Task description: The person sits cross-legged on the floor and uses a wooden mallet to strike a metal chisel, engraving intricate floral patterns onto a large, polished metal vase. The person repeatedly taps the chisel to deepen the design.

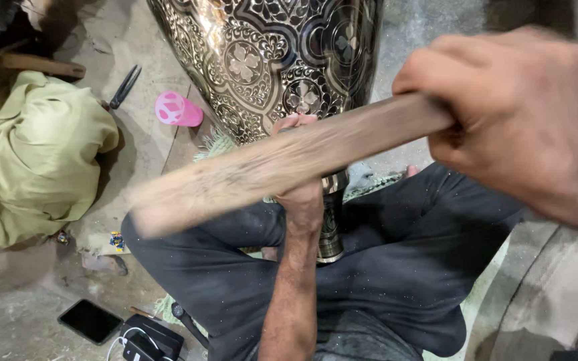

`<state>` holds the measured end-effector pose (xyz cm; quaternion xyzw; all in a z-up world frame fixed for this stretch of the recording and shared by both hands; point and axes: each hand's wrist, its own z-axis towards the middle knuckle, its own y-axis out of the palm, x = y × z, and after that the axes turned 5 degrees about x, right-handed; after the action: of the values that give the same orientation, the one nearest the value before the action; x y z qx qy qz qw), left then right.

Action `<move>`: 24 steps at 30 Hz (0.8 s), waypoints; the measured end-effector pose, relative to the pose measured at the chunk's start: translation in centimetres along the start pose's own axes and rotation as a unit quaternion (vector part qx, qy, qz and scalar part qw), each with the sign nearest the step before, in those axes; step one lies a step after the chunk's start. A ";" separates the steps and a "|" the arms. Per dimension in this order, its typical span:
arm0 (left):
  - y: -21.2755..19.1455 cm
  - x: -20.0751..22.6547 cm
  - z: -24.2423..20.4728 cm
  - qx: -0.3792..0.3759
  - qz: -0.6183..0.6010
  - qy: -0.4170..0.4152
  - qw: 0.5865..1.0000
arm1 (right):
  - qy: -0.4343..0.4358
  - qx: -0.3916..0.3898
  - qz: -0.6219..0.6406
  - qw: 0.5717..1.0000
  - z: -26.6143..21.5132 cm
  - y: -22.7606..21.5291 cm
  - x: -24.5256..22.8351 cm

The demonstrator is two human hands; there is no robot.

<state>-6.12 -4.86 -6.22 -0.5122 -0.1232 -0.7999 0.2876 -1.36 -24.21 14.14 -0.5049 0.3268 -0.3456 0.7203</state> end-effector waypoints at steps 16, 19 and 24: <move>-0.5 0.4 0.1 0.011 0.041 0.060 0.997 | -0.007 -0.069 -0.169 0.983 -1.4 1.8 1.7; -0.4 -0.2 -0.7 0.014 -0.006 0.030 0.999 | 0.043 -0.125 -0.175 0.976 -0.7 1.6 1.6; -1.1 -1.0 -0.7 0.018 0.133 0.098 0.986 | 0.020 -0.066 -0.117 0.991 -1.6 1.2 0.8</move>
<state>-6.97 -3.96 -7.31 -0.4373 -0.0401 -0.7988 0.4112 -2.03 -25.40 12.42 -0.5789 0.3021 -0.4155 0.6332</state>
